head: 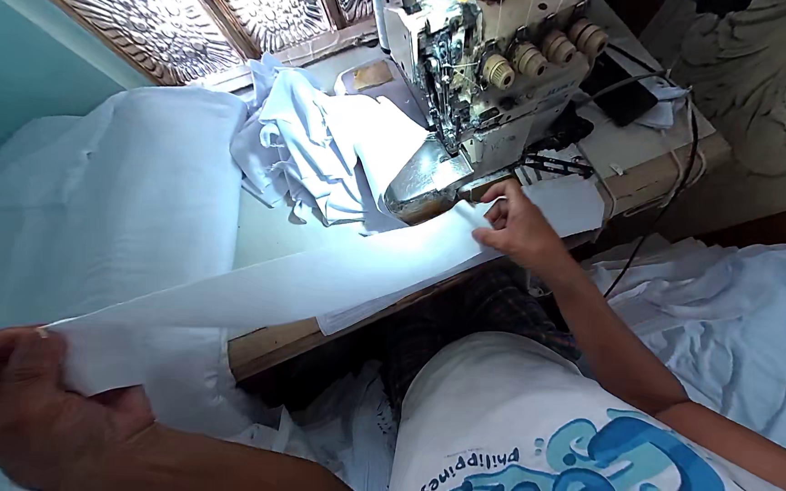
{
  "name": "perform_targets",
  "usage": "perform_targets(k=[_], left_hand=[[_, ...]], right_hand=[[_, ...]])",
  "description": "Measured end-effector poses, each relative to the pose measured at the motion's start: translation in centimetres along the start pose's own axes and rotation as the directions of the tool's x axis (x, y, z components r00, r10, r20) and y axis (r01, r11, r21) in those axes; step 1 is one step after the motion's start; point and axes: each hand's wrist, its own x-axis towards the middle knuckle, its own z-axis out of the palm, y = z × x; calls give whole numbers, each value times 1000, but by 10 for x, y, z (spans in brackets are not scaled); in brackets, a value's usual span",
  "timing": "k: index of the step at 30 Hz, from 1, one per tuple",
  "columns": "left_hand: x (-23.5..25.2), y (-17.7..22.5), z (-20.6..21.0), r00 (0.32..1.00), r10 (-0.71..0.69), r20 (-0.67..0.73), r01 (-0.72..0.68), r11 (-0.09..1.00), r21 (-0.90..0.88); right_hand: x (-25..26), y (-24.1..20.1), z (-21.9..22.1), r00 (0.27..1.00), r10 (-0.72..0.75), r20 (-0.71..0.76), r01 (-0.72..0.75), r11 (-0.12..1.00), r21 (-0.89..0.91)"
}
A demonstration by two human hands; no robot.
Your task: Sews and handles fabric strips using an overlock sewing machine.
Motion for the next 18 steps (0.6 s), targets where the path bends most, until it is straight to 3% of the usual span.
perform_targets(k=[2,4,6,9,12,15,18], left_hand=[[0,11,12,994,91,53,-92,996,15],[-10,17,45,957,151,249,-165,985,39],[-30,14,94,881,163,445,-151,987,-63],[-70,7,172,684,74,726,52,987,-150],[-92,-10,220,468,-24,884,147,988,-51],[-97,-26,239,438,-77,896,17,997,78],[-99,-32,243,487,-71,870,-142,977,159]], right_hand=[[-2,-5,11,999,-33,-34,27,985,-169],[0,-7,13,999,-1,-52,-13,962,-273],[0,-2,11,997,-3,-80,-19,961,-275],[-1,6,3,996,17,-84,-29,989,-143],[-5,12,-6,998,10,-70,-7,999,44],[-18,19,-6,988,-113,-104,120,991,64],[-23,20,-1,964,-247,-95,242,968,-61]])
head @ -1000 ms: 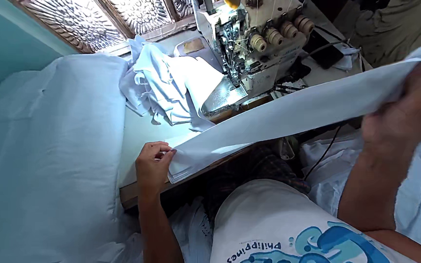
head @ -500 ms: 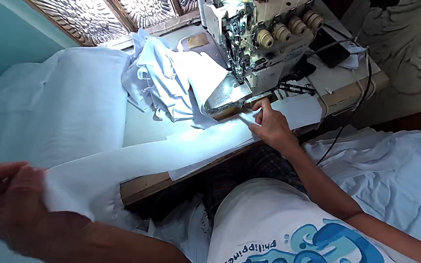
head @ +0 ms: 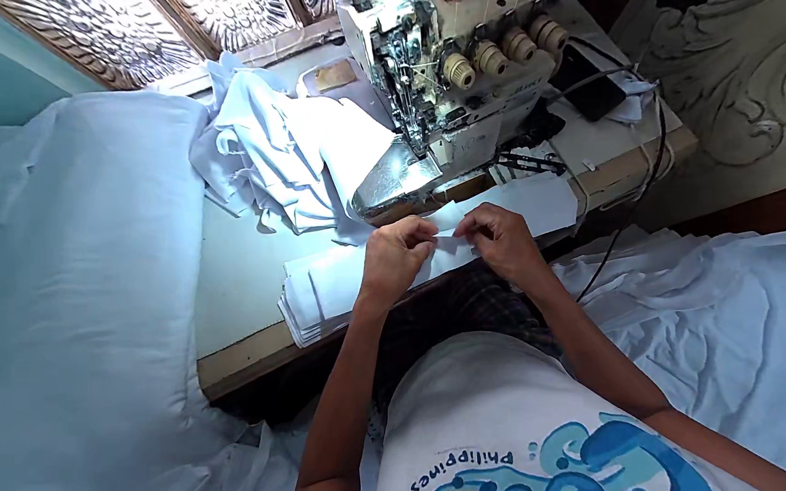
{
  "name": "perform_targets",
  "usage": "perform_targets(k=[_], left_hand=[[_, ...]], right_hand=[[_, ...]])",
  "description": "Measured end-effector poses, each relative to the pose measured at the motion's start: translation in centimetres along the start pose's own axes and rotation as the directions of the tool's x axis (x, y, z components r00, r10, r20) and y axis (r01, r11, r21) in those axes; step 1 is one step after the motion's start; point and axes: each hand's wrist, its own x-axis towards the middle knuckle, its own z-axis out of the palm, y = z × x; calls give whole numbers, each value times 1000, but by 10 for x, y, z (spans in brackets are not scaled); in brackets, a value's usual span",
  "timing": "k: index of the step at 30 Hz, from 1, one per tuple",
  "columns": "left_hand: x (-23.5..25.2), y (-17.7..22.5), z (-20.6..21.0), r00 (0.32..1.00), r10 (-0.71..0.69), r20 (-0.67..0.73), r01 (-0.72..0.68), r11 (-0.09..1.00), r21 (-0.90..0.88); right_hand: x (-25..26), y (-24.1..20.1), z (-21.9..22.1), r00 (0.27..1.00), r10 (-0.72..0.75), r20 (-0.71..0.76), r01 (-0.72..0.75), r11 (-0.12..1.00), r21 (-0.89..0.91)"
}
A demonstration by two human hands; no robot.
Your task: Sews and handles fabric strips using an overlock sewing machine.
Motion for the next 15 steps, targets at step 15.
perform_targets(k=[15], left_hand=[[-6,31,-30,928,351,-123,-356,934,-24]], right_hand=[[-2,-17,6,928,-367,-62,370,928,46]])
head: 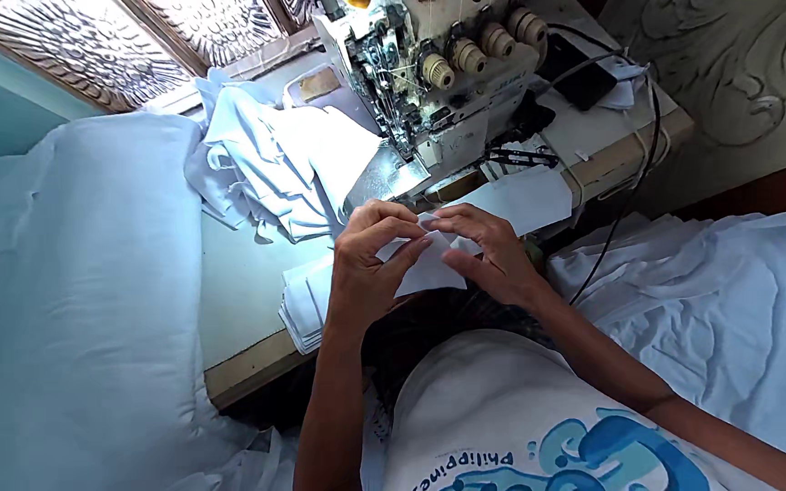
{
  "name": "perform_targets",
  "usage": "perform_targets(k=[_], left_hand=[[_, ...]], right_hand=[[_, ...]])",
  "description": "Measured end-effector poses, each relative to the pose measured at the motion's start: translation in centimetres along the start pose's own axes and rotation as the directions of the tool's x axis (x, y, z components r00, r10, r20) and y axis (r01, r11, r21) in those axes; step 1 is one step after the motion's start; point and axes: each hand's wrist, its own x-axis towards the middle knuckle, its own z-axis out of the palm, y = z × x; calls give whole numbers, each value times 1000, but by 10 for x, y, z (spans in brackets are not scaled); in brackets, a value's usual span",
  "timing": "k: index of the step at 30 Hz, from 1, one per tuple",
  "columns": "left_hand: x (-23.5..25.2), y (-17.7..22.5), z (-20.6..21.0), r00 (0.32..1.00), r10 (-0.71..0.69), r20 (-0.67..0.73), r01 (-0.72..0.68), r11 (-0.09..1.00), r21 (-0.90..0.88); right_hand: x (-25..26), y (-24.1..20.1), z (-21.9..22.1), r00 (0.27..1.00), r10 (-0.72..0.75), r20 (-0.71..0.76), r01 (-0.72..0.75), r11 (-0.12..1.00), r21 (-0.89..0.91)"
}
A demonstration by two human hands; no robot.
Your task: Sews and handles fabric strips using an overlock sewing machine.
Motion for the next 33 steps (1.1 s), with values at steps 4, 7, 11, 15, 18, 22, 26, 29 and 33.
perform_targets(k=[4,7,11,15,18,22,26,29,33], left_hand=[[4,-3,-11,999,-7,-46,2,993,-119],[1,-6,-13,997,-72,-35,68,993,-102],[-3,-7,-18,994,-99,48,106,978,-181],[-1,-10,-22,994,-102,42,110,937,-333],[-1,-12,-24,994,-104,30,108,912,-395],[-3,-12,-25,988,-147,-49,108,880,-462],[-4,-16,-30,971,-195,-137,96,847,-523],[-5,-21,-31,967,-210,-143,92,816,-571],[-4,-23,-26,963,-211,-165,67,786,-615]], right_hand=[[4,-14,10,991,-47,-128,46,999,-15],[7,-21,15,981,-25,-191,22,1000,-18],[10,-25,17,987,-32,-158,34,999,6],[10,-27,17,990,-56,-127,56,998,2],[12,-28,16,993,-62,-105,62,998,3],[16,-27,14,997,-49,-51,50,999,18],[15,-28,10,999,-13,-33,14,998,57],[14,-29,6,999,-9,-40,12,997,78],[15,-33,6,995,-3,-104,14,995,100]])
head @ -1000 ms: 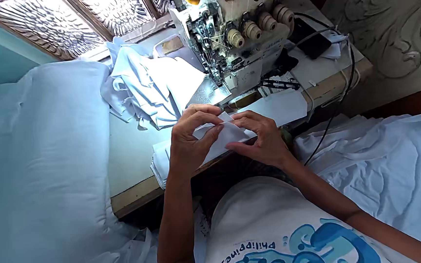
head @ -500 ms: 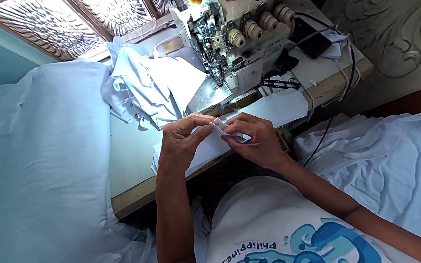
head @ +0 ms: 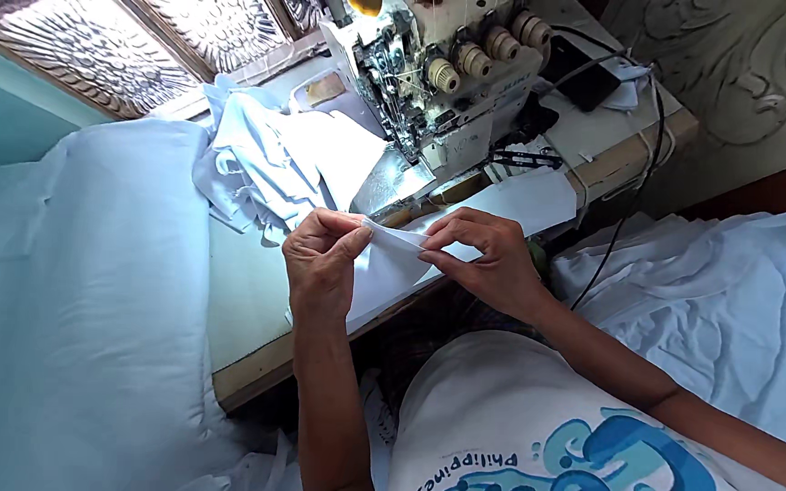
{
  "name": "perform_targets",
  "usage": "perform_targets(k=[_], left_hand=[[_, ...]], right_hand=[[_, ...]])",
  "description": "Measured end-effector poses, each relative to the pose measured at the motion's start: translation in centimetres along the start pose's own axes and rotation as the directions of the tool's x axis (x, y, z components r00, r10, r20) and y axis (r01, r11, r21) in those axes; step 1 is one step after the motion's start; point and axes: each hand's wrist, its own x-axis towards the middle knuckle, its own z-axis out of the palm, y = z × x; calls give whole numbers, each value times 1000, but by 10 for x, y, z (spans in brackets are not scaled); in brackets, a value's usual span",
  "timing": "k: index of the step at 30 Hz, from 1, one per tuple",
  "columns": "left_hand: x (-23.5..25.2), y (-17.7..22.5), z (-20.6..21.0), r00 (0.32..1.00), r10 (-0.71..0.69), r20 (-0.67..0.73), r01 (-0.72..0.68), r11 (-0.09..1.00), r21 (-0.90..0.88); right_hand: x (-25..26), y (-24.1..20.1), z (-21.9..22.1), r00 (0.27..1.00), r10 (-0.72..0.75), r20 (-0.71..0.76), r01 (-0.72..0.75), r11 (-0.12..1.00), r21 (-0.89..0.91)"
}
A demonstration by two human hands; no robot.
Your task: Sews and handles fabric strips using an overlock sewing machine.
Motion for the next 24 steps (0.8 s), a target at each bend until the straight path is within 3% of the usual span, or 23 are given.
perform_targets(k=[3,6,9,12,15,21,24], left_hand=[[3,-2,6,998,13,-55,-11,1000,24],[15,0,16,986,81,-148,-40,964,263],[44,-4,19,965,226,-136,-85,754,651],[75,-23,19,957,283,-66,-86,494,865],[87,-31,25,986,165,19,-77,352,933],[68,-34,45,986,162,45,-50,29,998],[44,-30,51,987,124,100,-115,119,986]], right_hand=[[4,-2,5,998,-15,-61,13,1000,-26],[14,0,13,996,-22,-88,12,993,-114],[32,14,26,986,-81,-149,38,961,-275],[52,31,33,974,-145,-174,50,887,-459],[58,42,32,981,-100,-169,2,867,-498],[45,37,22,989,30,-147,-89,906,-414],[28,25,11,989,118,-92,-143,922,-359]])
